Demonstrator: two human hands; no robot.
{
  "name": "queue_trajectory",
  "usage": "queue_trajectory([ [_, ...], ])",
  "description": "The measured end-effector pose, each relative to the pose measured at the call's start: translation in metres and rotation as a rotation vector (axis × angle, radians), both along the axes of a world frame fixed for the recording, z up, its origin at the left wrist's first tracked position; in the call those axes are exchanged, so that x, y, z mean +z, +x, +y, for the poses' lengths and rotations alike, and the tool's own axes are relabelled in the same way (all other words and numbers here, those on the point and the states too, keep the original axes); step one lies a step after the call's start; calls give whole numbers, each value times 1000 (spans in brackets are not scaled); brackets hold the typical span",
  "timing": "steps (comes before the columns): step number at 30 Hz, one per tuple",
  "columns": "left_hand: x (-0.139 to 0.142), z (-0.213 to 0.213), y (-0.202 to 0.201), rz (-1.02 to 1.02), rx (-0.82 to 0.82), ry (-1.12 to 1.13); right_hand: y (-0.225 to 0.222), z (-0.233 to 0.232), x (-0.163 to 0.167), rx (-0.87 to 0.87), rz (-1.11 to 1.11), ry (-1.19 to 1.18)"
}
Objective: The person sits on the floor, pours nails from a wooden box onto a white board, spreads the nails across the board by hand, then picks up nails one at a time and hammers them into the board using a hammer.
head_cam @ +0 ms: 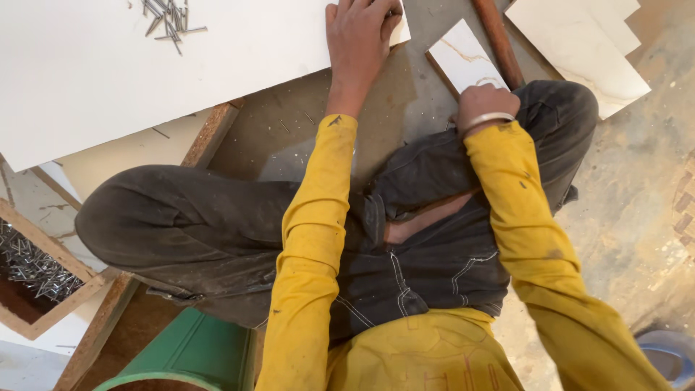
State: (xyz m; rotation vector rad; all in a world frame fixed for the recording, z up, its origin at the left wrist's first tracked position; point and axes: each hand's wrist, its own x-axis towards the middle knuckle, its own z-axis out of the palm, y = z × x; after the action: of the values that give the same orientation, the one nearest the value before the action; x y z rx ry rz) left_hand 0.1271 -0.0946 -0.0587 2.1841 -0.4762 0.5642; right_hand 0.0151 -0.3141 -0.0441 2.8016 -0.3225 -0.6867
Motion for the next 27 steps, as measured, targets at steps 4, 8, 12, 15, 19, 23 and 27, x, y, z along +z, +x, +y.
queue_trajectory([
  [4,5,0,0,-26,4,6,18,21,-16,-108,137,1],
  [8,9,0,0,-2,4,15,27,37,-26,-175,174,34],
  [12,9,1,0,-66,-7,-1,21,45,-24,-243,149,48],
  [15,8,2,2,35,-29,22,17,51,-15,-280,125,69],
  [19,9,5,3,12,-44,52,18,59,-4,-324,110,99],
  [23,12,9,1,14,-82,107,19,61,-7,-328,83,116],
  [27,13,10,-1,15,-106,186,15,58,-28,-292,27,122],
])
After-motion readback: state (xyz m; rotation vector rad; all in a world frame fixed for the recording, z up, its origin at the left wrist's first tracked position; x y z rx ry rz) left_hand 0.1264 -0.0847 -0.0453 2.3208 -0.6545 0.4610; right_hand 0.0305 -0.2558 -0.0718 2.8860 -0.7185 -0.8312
